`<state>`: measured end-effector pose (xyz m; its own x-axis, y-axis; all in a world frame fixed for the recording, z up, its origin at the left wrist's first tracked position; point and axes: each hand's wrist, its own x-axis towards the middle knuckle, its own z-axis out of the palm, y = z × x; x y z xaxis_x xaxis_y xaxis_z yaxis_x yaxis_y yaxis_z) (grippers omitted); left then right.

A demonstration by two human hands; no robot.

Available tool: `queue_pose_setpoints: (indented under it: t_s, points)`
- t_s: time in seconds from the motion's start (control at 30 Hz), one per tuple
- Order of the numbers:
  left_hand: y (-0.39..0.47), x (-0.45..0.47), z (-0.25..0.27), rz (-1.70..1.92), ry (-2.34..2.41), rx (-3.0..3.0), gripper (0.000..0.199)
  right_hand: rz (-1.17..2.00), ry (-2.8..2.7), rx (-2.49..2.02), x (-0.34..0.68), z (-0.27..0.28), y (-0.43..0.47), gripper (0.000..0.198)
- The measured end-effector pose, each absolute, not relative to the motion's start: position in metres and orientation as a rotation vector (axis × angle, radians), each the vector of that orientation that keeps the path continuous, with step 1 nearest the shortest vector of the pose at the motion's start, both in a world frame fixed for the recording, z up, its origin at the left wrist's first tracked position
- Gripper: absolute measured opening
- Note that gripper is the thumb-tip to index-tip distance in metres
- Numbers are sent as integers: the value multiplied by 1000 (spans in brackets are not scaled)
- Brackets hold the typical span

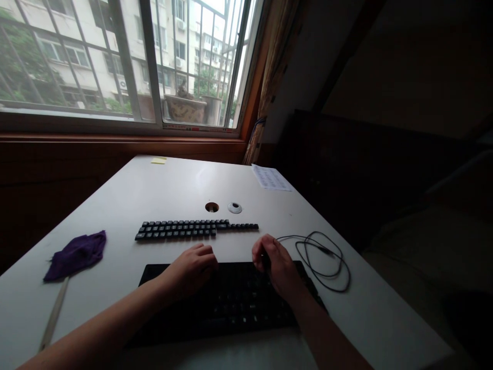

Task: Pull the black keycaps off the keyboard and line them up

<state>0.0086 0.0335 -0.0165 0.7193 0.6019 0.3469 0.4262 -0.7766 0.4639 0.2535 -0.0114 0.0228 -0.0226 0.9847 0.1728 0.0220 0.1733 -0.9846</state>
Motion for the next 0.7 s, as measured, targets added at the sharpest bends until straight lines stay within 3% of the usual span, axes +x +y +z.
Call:
queue_pose_setpoints:
  t_s: [0.17, 0.4, 0.7]
  points:
    - [32, 8, -14, 693, 800, 2583, 23, 962, -1357, -1079, 244, 14, -18, 42]
    - [32, 8, -12, 686, 786, 2587, 22, 457, -1604, -1305, 244, 8, -23, 42]
    - [33, 8, -13, 707, 772, 2609, 21, 247, -1719, -1348, 242, 5, -27, 36]
